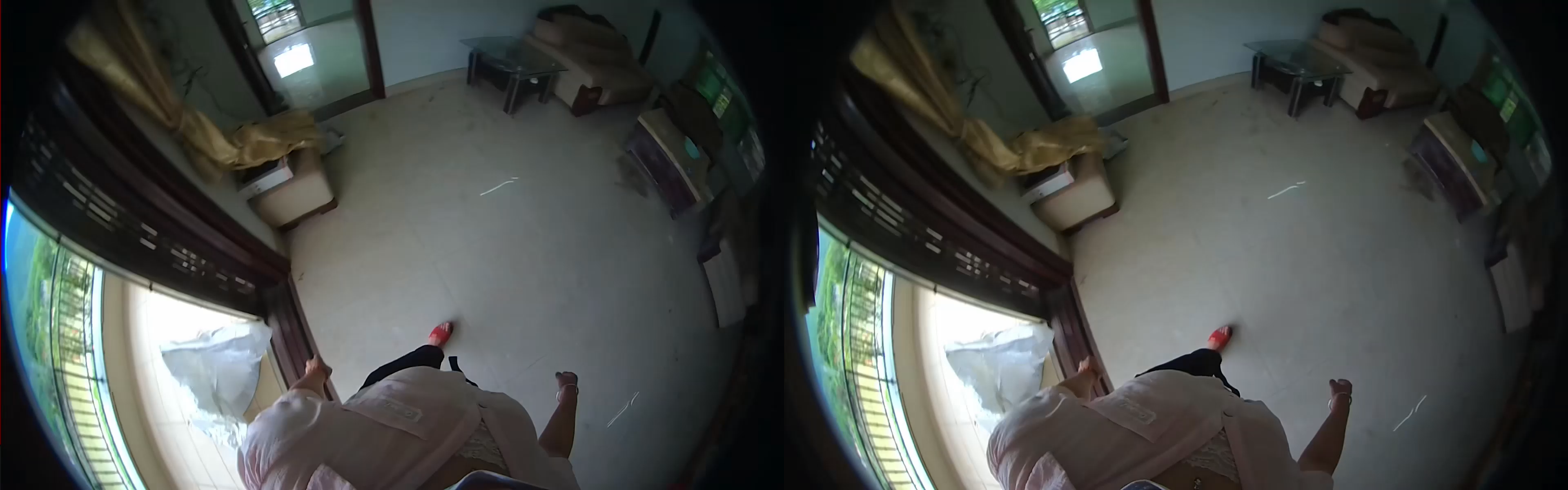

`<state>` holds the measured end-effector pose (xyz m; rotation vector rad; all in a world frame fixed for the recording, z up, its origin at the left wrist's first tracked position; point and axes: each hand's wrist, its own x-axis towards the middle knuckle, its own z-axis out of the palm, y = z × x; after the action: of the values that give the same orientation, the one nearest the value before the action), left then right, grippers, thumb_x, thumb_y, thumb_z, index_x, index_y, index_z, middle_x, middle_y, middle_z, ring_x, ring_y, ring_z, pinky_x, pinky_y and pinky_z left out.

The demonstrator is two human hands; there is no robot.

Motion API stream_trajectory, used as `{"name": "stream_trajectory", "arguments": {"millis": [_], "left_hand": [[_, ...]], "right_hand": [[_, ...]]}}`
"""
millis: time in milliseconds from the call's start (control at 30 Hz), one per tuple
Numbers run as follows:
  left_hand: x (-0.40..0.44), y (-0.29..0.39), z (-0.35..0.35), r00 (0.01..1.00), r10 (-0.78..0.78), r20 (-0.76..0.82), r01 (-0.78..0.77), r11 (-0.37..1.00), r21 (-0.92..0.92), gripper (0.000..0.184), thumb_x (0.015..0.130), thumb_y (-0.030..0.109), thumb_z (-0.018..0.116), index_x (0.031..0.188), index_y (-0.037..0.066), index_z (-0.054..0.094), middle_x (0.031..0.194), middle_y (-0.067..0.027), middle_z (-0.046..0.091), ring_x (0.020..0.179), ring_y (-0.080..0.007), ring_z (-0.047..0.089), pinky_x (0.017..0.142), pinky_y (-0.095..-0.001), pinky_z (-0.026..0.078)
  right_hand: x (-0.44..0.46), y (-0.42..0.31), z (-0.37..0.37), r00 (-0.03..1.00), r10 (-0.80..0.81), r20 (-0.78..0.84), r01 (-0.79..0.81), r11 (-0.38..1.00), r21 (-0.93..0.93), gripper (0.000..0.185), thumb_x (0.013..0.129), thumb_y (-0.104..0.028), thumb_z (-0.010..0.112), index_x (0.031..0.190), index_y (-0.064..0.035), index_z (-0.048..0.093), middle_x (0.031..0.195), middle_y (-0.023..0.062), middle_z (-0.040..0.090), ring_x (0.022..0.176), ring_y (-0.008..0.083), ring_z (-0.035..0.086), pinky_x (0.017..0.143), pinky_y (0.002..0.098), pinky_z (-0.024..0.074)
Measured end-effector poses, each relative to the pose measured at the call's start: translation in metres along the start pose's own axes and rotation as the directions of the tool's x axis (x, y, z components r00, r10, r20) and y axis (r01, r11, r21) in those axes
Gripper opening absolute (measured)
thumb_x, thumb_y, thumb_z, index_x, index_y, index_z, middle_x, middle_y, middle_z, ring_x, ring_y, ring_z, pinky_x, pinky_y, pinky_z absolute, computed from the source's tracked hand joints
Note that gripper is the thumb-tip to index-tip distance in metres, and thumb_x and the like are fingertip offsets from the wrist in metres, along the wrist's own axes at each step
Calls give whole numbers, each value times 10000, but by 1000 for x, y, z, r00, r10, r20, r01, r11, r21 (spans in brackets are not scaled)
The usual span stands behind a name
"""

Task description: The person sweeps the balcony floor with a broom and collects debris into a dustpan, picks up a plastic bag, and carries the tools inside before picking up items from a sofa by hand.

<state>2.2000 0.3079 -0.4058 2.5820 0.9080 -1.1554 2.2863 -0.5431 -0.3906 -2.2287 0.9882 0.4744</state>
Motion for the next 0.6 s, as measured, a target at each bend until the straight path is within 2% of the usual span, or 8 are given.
{"name": "stream_trajectory", "arguments": {"millis": [67, 133, 167, 233, 333, 433, 500, 600], "left_hand": [[12, 60, -28, 981, 142, 133, -146, 989, 24, 347, 651, 95, 708, 981, 29, 627, 967, -203, 655, 932, -328, 651, 745, -400, 559], [30, 137, -71, 948, 244, 202, -251, 968, 8, 282, 688, 104, 673, 966, 67, 654, 950, -178, 667, 891, -309, 656, 727, -396, 557], [43, 191, -98, 929, 304, 213, -312, 950, 9, 254, 706, 108, 655, 959, 86, 668, 942, -165, 674, 871, -299, 658, 718, -395, 555], [74, 292, -151, 865, 458, 205, -471, 882, 18, 214, 743, 116, 620, 943, 124, 696, 926, -140, 686, 829, -280, 663, 700, -391, 553], [110, 445, -230, 758, 642, 115, -648, 762, 19, 216, 798, 128, 567, 921, 181, 737, 902, -102, 705, 768, -251, 670, 674, -386, 549], [150, 584, -305, 870, 493, 6, -484, 857, -177, 362, 755, 115, 603, 1109, 166, 659, 946, -151, 684, 822, -281, 668, 744, -380, 541], [169, 667, -351, 873, 486, -33, -473, 829, -299, 401, 718, 96, 605, 1116, 136, 627, 930, -177, 674, 839, -304, 661, 765, -374, 537], [240, 764, -379, 732, 648, -211, -679, 719, -147, 394, 728, 141, 604, 1122, 113, 612, 1020, -192, 657, 911, -321, 642, 800, -408, 524]], "right_hand": [[-22, -111, 0, 996, 17, -93, -21, 999, -47, 577, 682, -360, 785, 1130, -36, 617, 1101, 170, 654, 1016, 300, 631, 880, 403, 503], [10, -146, 23, 965, 44, 257, 19, 971, -239, 663, 699, -475, 752, 1201, -69, 598, 1163, 167, 634, 1091, 310, 596, 924, 412, 484], [44, -160, 27, 878, 115, 464, 154, 852, -501, 712, 696, -534, 728, 1212, -62, 594, 1194, 176, 616, 1138, 324, 569, 965, 413, 459], [45, -162, 33, 902, 370, 223, -267, 883, -386, 687, 711, -535, 706, 1179, -41, 614, 1227, 171, 599, 1168, 326, 552, 985, 416, 442], [52, -167, -3, 844, 529, 89, -452, 790, -413, 611, 729, -477, 694, 1126, -16, 639, 1249, 178, 583, 1183, 317, 545, 977, 420, 448], [81, -170, -44, 742, 518, 426, -230, 793, -564, 469, 769, -312, 670, 1191, -113, 626, 1230, 119, 607, 1191, 282, 544, 954, 432, 454], [118, -199, -56, 742, 536, 401, -258, 782, -567, 424, 787, -276, 651, 1182, -122, 633, 1231, 112, 606, 1188, 283, 545, 945, 436, 457], [204, -246, -108, 755, 570, 323, -223, 687, -691, 318, 844, -168, 596, 1156, -150, 654, 1234, 91, 604, 1180, 287, 548, 918, 449, 466]]}}
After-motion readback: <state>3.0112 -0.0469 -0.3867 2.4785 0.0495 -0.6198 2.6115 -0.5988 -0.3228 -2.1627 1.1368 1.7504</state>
